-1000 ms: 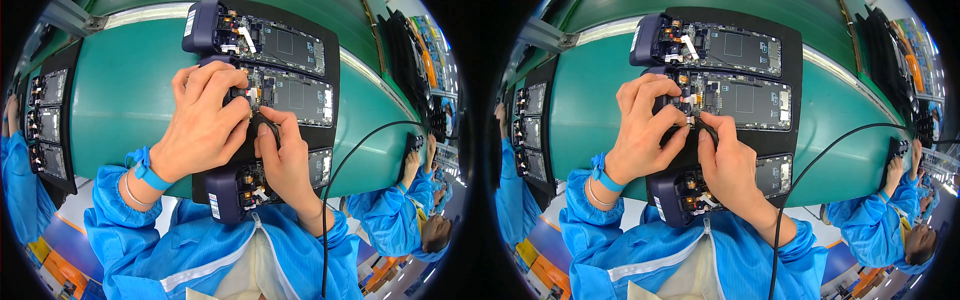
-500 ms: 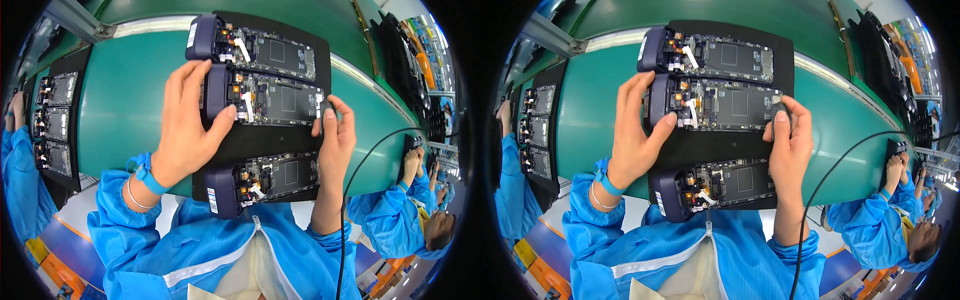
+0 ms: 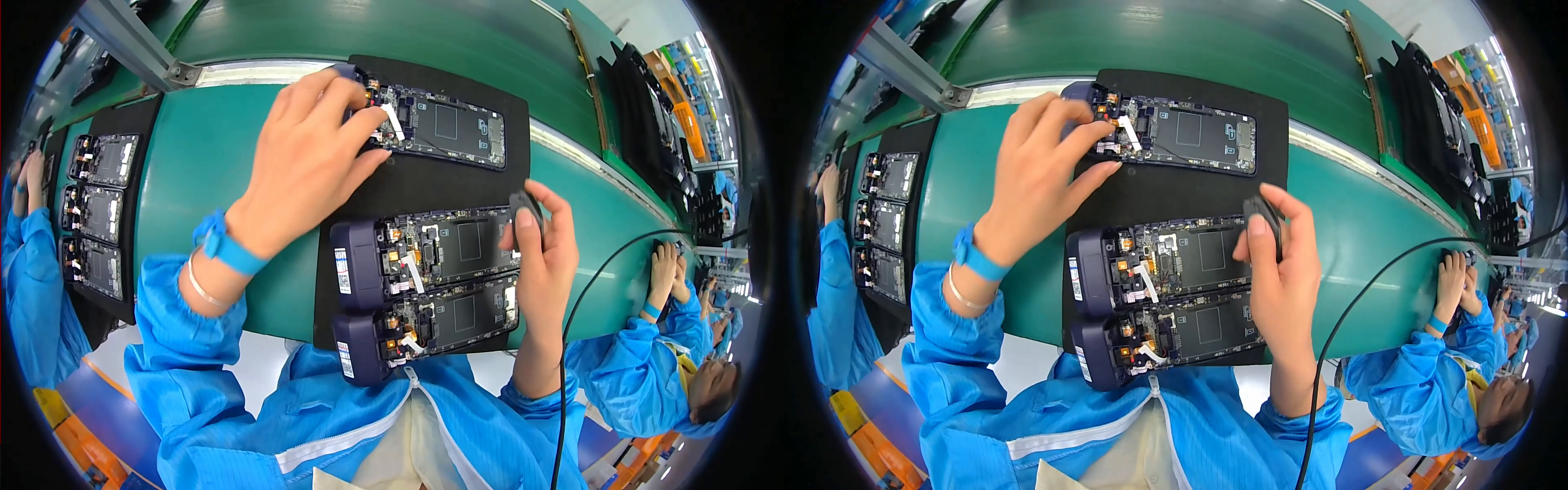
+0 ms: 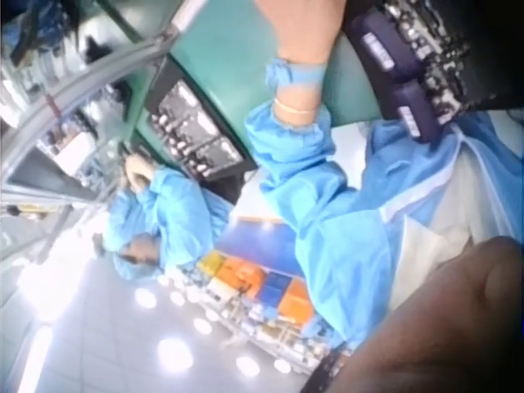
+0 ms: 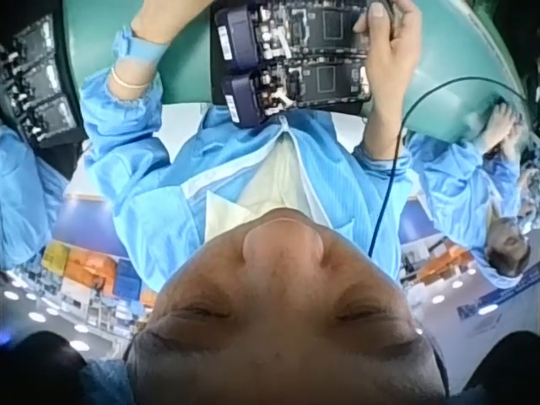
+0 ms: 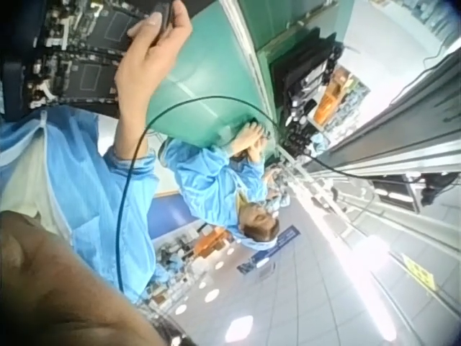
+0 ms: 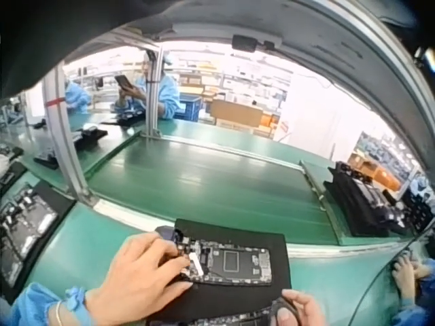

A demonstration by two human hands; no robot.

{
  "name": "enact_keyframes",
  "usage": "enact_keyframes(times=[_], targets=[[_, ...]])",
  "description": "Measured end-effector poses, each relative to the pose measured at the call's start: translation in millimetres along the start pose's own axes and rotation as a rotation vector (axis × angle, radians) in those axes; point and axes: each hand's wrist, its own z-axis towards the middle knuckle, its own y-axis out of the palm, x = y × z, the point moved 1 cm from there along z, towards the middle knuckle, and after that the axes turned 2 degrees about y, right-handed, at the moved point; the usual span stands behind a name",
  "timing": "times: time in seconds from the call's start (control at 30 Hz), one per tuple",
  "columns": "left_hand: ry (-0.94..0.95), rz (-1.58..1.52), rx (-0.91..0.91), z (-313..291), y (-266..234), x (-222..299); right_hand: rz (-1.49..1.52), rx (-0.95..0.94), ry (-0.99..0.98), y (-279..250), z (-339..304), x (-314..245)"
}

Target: The person assembles internal components of handheld electronic devices by hand, connecting circuit boards and ribbon cables within the device housing.

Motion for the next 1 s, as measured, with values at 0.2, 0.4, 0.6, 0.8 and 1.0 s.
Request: enact_keyframes(times=[0.2,0.4,0.6,0.8,1.0], targets=[[0.247,0.050,-0.042,2.2,27.0,-8.7,0.123,-0.070,-0.021,22.3,29.4,0.1],[0.337,0.010,-0.130,-9.7,30.9,-1.7,-0.075,-0.109,-0.026,44.3,41.3,9.3],[0.361,0.004,-0.128,-10.7,31.7,-1.4,-0.225,-0.073,-0.153,52.7,44.3,22.4],[0.334,-0.047,-0.136,-9.0,33.1,-1.0,-0.358,-0.048,-0.254,55.4,44.3,20.4],[0.324,-0.056,-0.133,-9.2,34.0,-1.4,-0.394,-0.041,-0.293,56.5,44.2,20.8]])
